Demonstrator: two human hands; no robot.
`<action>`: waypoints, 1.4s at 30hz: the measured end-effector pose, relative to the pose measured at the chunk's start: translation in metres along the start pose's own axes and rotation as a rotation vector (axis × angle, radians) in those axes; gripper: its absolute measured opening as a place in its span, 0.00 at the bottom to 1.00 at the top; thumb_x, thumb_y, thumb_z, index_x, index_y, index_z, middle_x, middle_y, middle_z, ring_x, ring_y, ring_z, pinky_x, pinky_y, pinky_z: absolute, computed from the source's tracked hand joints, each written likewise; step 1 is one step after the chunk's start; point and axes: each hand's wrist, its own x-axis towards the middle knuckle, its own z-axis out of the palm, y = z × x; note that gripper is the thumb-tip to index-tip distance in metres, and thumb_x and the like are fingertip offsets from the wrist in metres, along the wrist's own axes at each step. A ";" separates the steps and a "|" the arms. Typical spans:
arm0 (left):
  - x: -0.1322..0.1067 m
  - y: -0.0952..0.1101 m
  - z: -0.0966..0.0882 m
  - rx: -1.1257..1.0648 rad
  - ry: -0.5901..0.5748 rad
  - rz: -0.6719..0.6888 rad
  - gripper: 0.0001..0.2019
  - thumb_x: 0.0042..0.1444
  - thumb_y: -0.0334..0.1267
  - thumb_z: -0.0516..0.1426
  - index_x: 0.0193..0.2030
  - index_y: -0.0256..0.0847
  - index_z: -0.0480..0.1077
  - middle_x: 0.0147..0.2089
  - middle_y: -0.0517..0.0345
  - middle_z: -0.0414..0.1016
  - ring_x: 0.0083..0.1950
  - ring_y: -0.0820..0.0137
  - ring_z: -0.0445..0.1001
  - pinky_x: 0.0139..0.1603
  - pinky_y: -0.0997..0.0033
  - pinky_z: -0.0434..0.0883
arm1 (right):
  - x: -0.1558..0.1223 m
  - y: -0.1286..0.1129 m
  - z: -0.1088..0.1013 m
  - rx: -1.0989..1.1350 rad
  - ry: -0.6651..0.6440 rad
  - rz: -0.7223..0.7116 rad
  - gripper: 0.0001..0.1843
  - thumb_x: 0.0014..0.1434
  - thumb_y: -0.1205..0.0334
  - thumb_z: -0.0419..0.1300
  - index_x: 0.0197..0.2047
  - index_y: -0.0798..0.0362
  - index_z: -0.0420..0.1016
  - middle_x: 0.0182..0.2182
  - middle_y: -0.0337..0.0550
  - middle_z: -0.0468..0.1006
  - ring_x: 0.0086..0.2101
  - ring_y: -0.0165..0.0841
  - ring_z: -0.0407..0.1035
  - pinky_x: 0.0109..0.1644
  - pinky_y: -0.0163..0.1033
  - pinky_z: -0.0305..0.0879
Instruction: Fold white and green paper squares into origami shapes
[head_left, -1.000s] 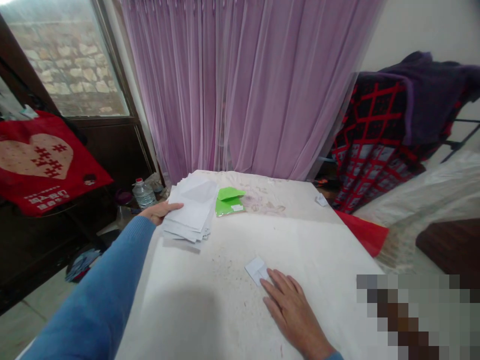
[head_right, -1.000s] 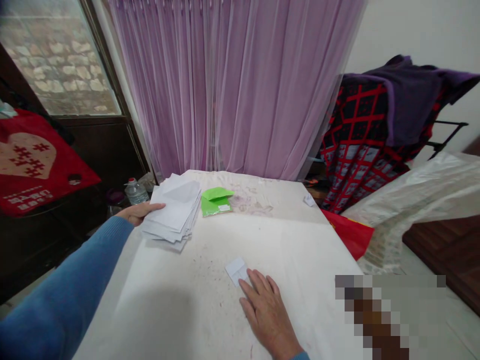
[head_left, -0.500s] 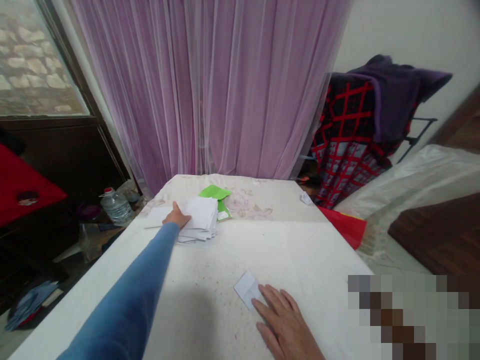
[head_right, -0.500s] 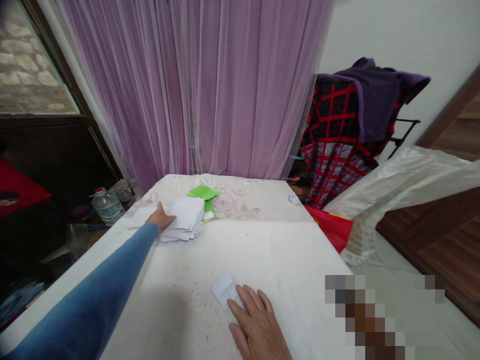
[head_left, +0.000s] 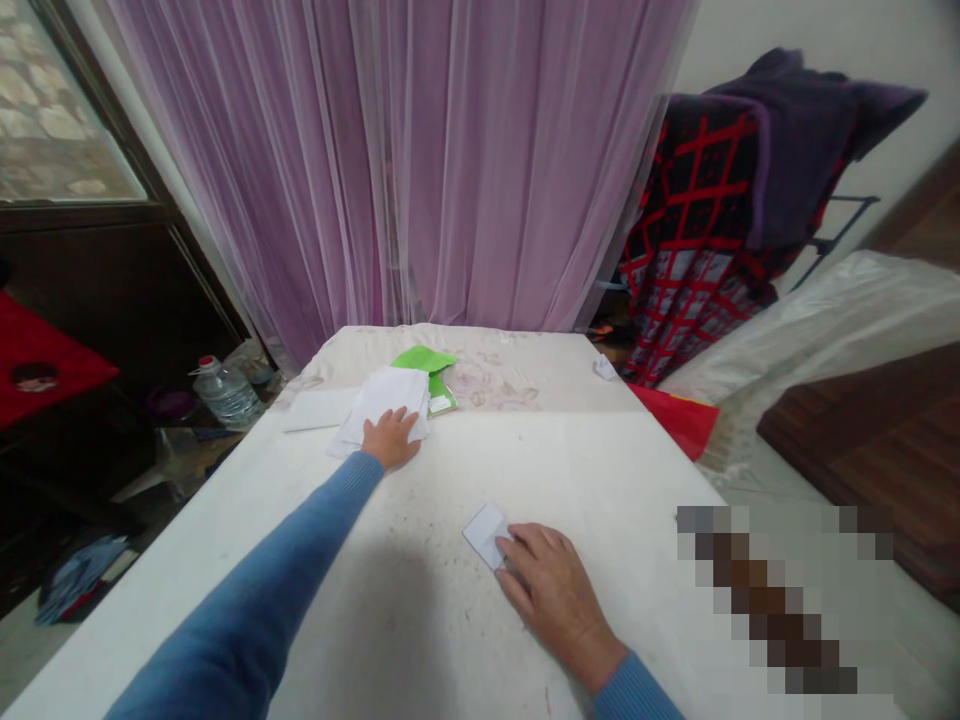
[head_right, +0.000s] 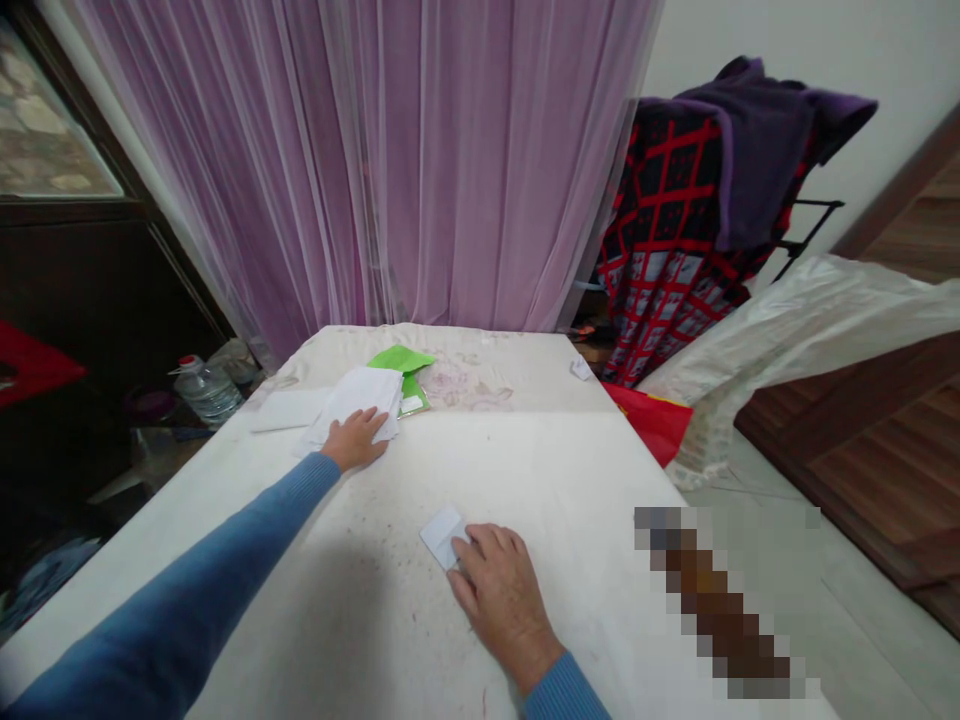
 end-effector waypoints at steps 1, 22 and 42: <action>0.001 -0.001 0.000 0.000 -0.005 0.003 0.29 0.60 0.47 0.51 0.68 0.52 0.54 0.73 0.50 0.49 0.71 0.49 0.49 0.63 0.35 0.52 | 0.001 0.000 -0.001 0.003 -0.004 0.005 0.13 0.61 0.61 0.59 0.49 0.47 0.76 0.48 0.47 0.76 0.48 0.40 0.68 0.53 0.47 0.63; 0.026 0.004 -0.033 0.033 -0.007 -0.073 0.35 0.55 0.65 0.47 0.63 0.44 0.63 0.59 0.40 0.69 0.57 0.49 0.70 0.53 0.51 0.66 | 0.050 -0.002 -0.001 0.044 -0.153 0.302 0.10 0.50 0.61 0.63 0.38 0.49 0.74 0.35 0.42 0.77 0.38 0.39 0.69 0.40 0.41 0.58; 0.142 0.048 -0.045 0.015 0.192 0.111 0.18 0.57 0.47 0.57 0.50 0.42 0.76 0.58 0.45 0.73 0.68 0.45 0.57 0.67 0.34 0.35 | 0.047 0.030 0.026 0.818 0.324 0.539 0.16 0.62 0.49 0.54 0.32 0.53 0.72 0.24 0.37 0.74 0.26 0.30 0.68 0.30 0.32 0.63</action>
